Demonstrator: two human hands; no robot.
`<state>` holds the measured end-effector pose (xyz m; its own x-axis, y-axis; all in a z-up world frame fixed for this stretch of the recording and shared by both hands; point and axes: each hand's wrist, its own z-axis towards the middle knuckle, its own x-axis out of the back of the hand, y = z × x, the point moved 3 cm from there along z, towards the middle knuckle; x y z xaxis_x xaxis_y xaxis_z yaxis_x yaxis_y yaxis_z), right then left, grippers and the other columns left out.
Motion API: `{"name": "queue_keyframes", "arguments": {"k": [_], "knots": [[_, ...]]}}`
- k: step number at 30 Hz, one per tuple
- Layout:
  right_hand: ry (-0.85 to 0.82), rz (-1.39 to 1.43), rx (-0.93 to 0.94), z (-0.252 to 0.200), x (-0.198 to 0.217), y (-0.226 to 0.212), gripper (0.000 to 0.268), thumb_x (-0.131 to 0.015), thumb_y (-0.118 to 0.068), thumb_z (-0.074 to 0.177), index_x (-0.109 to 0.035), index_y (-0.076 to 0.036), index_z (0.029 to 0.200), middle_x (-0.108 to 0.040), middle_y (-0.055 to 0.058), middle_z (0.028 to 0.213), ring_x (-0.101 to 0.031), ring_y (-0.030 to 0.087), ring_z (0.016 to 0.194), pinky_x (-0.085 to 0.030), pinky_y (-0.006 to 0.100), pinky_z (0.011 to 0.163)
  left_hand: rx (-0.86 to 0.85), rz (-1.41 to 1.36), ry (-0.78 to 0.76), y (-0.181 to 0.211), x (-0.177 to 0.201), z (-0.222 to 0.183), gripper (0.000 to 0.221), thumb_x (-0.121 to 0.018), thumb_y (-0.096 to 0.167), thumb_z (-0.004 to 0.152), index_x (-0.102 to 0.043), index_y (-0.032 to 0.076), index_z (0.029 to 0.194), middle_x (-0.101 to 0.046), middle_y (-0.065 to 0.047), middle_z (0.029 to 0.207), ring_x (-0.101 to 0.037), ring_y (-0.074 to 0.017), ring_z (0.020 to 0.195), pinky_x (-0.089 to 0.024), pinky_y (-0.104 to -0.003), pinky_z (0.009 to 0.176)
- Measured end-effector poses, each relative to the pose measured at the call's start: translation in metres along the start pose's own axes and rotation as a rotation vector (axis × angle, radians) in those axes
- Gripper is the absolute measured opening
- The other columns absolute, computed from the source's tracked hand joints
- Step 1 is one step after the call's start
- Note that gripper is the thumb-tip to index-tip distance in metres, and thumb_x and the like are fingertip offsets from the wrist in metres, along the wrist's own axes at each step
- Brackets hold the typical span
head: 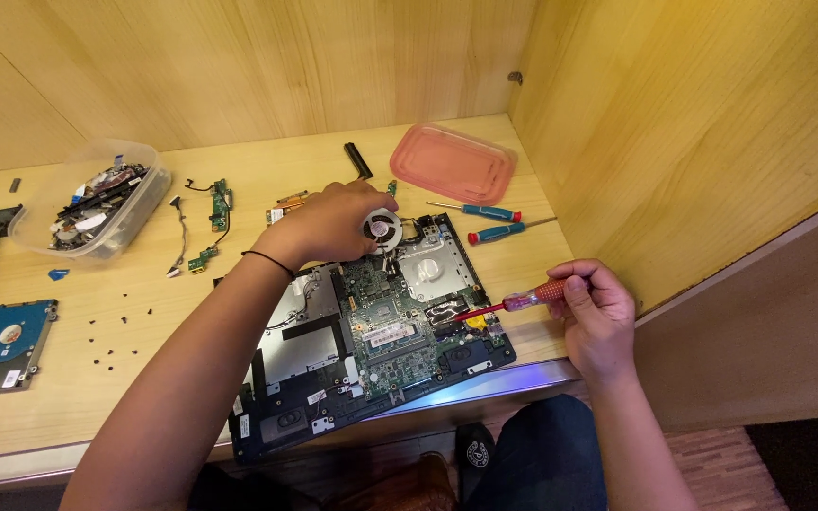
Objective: Servicing a laptop by removing the internal fan and working on the motherboard components.
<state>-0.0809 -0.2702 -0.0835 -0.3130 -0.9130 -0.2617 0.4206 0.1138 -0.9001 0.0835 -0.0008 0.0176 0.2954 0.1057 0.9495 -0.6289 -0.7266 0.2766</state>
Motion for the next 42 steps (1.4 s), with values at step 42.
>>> {"name": "queue_keyframes", "arguments": {"k": [42], "knots": [[-0.452, -1.080, 0.519, 0.009, -0.116, -0.041, 0.010, -0.072, -0.006, 0.075, -0.070, -0.015, 0.080, -0.064, 0.001, 0.083, -0.054, 0.027, 0.094, -0.036, 0.039, 0.080, -0.353, -1.253, 0.621, -0.005, -0.070, -0.058, 0.018, -0.057, -0.003, 0.084, -0.059, 0.007, 0.098, -0.052, -0.001, 0.088, -0.050, -0.0100, 0.083, -0.047, -0.025, 0.076]]}}
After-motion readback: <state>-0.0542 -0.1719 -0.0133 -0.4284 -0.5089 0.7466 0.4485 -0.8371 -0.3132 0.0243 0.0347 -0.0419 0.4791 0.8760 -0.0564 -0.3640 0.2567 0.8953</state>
